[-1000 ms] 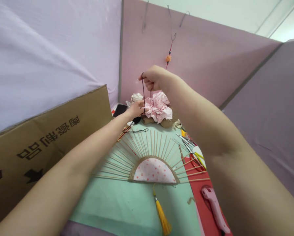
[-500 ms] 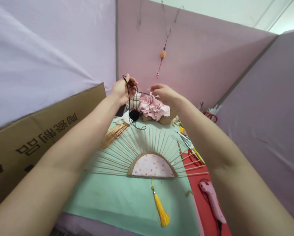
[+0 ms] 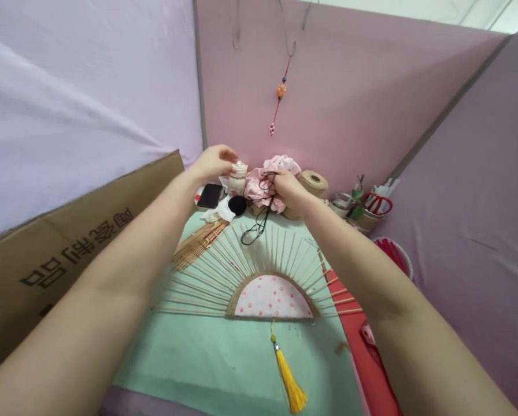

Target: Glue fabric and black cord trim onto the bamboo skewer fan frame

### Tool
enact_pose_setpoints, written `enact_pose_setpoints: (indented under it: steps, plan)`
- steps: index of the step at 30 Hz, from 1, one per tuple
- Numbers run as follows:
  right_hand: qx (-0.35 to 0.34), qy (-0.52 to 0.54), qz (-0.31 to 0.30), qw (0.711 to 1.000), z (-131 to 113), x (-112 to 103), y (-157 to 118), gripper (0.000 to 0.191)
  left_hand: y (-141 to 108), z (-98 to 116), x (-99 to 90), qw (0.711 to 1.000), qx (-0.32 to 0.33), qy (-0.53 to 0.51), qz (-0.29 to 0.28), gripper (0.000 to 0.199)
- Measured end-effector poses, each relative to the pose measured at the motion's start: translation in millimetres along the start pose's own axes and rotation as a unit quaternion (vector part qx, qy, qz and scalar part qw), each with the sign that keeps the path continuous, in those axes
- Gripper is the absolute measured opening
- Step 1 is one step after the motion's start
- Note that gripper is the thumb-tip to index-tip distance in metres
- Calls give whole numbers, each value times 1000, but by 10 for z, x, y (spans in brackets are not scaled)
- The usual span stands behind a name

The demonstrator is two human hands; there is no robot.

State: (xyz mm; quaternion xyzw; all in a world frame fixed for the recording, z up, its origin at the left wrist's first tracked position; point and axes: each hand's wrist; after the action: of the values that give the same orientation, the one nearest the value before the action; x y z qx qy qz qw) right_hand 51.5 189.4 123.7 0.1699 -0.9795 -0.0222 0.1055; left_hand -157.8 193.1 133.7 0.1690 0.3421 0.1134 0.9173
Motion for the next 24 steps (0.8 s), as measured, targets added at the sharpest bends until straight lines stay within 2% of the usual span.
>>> enact_pose_setpoints:
  steps: [2,4,5,8,11,13,16,20,22,24]
  plan:
    - [-5,31,36,999,3,-108,-18,14,-60,-211,186,984,-56,171,-5,49]
    - [-9,45,39,998,-7,-161,-56,13,-163,-370,464,954,-72,278,-81,62]
    - [-13,53,41,998,-17,-170,-81,12,-210,-430,614,940,-85,316,-92,67]
    - [-28,72,41,996,-73,-167,-167,13,-282,-555,988,922,-113,362,-79,75]
    - [-41,85,34,995,-173,-177,-268,11,-277,-613,1173,919,-116,372,-58,73]
    - [-61,94,26,993,-279,-204,-361,10,-279,-624,1202,925,-93,367,-38,72]
    - [-119,104,25,987,-519,-250,-580,12,-309,-615,1149,943,-38,329,27,75]
    - [-211,99,30,972,-948,-266,-1045,21,-338,-546,974,972,75,201,100,79]
    - [-255,109,29,960,-1156,-267,-1315,29,-362,-466,879,977,128,129,114,81]
    - [-294,136,43,945,-1337,-289,-1584,48,-426,-355,798,977,153,82,121,84]
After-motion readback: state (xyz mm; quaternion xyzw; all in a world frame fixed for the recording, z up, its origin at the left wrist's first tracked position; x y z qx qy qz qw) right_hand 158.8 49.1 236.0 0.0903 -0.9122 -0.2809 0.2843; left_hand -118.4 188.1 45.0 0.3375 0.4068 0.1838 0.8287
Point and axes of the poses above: each hand's wrist, its own y-axis towards the middle knuckle, its own x-axis out of the palm, z = x × y, and after that the axes turned 10 degrees about y, right-handed
